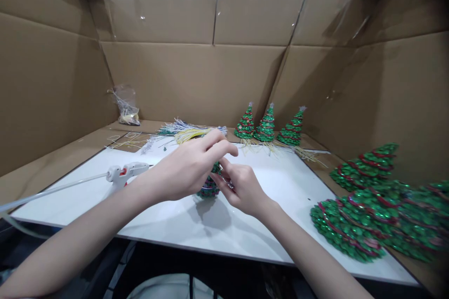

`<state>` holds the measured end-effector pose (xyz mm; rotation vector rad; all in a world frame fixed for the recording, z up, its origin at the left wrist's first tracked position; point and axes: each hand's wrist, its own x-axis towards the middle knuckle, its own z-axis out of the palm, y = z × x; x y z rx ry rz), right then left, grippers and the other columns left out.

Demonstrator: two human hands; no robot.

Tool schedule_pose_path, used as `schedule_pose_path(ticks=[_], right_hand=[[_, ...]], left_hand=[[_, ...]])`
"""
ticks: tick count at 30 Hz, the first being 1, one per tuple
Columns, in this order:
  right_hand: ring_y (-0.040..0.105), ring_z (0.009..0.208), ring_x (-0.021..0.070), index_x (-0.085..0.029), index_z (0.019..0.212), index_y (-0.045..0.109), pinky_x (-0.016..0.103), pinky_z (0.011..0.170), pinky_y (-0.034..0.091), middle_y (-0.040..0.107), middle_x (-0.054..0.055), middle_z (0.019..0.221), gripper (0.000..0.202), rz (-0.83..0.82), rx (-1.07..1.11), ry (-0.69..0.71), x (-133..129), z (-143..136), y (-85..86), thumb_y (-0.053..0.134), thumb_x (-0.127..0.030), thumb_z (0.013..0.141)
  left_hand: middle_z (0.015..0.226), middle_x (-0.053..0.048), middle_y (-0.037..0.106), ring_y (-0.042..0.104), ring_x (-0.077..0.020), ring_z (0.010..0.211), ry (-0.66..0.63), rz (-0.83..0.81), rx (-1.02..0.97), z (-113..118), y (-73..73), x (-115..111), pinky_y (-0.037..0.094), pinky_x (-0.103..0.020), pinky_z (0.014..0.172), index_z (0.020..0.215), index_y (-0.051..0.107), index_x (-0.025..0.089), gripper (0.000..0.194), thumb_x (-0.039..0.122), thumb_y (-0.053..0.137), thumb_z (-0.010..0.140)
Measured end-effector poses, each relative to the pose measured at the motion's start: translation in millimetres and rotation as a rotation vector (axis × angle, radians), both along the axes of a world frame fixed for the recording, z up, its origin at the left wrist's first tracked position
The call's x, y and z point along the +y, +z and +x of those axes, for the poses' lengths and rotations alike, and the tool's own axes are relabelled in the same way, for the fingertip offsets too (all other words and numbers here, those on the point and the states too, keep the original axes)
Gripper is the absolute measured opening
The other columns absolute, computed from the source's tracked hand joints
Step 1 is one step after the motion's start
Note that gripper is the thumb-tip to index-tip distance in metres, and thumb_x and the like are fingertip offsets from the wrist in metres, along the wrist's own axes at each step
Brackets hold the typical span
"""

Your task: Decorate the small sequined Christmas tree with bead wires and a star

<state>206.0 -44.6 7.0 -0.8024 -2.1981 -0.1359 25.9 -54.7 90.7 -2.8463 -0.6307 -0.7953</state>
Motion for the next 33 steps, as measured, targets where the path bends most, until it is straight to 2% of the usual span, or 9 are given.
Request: schedule_pose_path(ticks=[9, 15, 19, 23, 27, 30, 33], right_hand=[[0.042, 0.041, 0.0127, -0.012, 0.118, 0.043, 0.023, 0.046, 0.030, 0.053, -0.004, 0.051, 0.030, 0.052, 0.005, -0.008, 1.4, -0.3, -1.5, 0.041, -0.022, 0.090], [0.044, 0.044, 0.0132, -0.012, 0.111, 0.046, 0.023, 0.048, 0.032, 0.052, -0.004, 0.052, 0.024, -0.033, -0.007, -0.034, 0.4, -0.9, 1.5, 0.043, -0.023, 0.090], [0.043, 0.043, 0.0121, -0.012, 0.117, 0.046, 0.022, 0.049, 0.033, 0.052, -0.004, 0.053, 0.029, -0.059, 0.008, -0.028, -0.5, -1.2, 2.9, 0.043, -0.024, 0.090], [0.041, 0.043, 0.0115, -0.011, 0.120, 0.047, 0.022, 0.050, 0.033, 0.052, -0.004, 0.053, 0.033, -0.064, 0.009, -0.027, -1.4, -0.8, 3.3, 0.043, -0.025, 0.091], [0.040, 0.042, 0.0112, -0.009, 0.119, 0.050, 0.022, 0.049, 0.034, 0.051, -0.004, 0.051, 0.033, -0.072, 0.009, -0.038, -1.3, -0.7, 3.6, 0.043, -0.026, 0.091], [0.039, 0.042, 0.0111, -0.010, 0.119, 0.050, 0.022, 0.048, 0.033, 0.050, -0.005, 0.051, 0.033, -0.073, 0.015, -0.040, -0.8, -1.0, 3.9, 0.043, -0.026, 0.091], [0.038, 0.042, 0.0111, -0.011, 0.116, 0.050, 0.022, 0.048, 0.032, 0.049, -0.005, 0.051, 0.029, -0.088, 0.010, -0.040, -0.6, -1.2, 4.4, 0.043, -0.026, 0.091]], left_hand=[[0.111, -0.010, 0.049, 0.054, -0.0205, 0.095, 0.029, -0.002, 0.022, 6.3, -7.6, 4.0, 0.049, -0.030, 0.074, 0.112, 0.047, 0.014, 0.040, -0.001, 0.039, 0.076], [0.108, -0.011, 0.053, 0.053, -0.0198, 0.096, 0.037, -0.039, -0.080, -0.6, -8.9, 5.1, 0.048, -0.033, 0.081, 0.110, 0.048, 0.014, 0.025, 0.007, 0.037, 0.088], [0.109, -0.010, 0.055, 0.053, -0.0204, 0.102, 0.056, -0.038, -0.153, -13.6, -11.3, 2.8, 0.045, -0.034, 0.085, 0.111, 0.049, 0.017, 0.021, 0.016, 0.044, 0.091], [0.103, -0.008, 0.059, 0.056, -0.0174, 0.091, 0.117, -0.036, -0.243, -27.7, -14.2, -0.3, 0.046, -0.030, 0.079, 0.110, 0.051, 0.016, 0.020, 0.021, 0.050, 0.091], [0.085, -0.003, 0.061, 0.055, -0.0124, 0.073, 0.197, -0.030, -0.308, -35.3, -15.1, -0.4, 0.045, -0.026, 0.068, 0.100, 0.056, 0.016, 0.011, 0.021, 0.051, 0.091], [0.079, -0.002, 0.061, 0.056, -0.0123, 0.071, 0.164, 0.005, -0.320, -34.0, -13.7, 1.0, 0.044, -0.025, 0.066, 0.089, 0.059, 0.016, 0.010, 0.016, 0.049, 0.092], [0.080, -0.004, 0.062, 0.056, -0.0136, 0.074, 0.120, 0.068, -0.309, -28.5, -11.5, 2.0, 0.045, -0.025, 0.067, 0.087, 0.060, 0.016, 0.014, 0.013, 0.047, 0.092]])
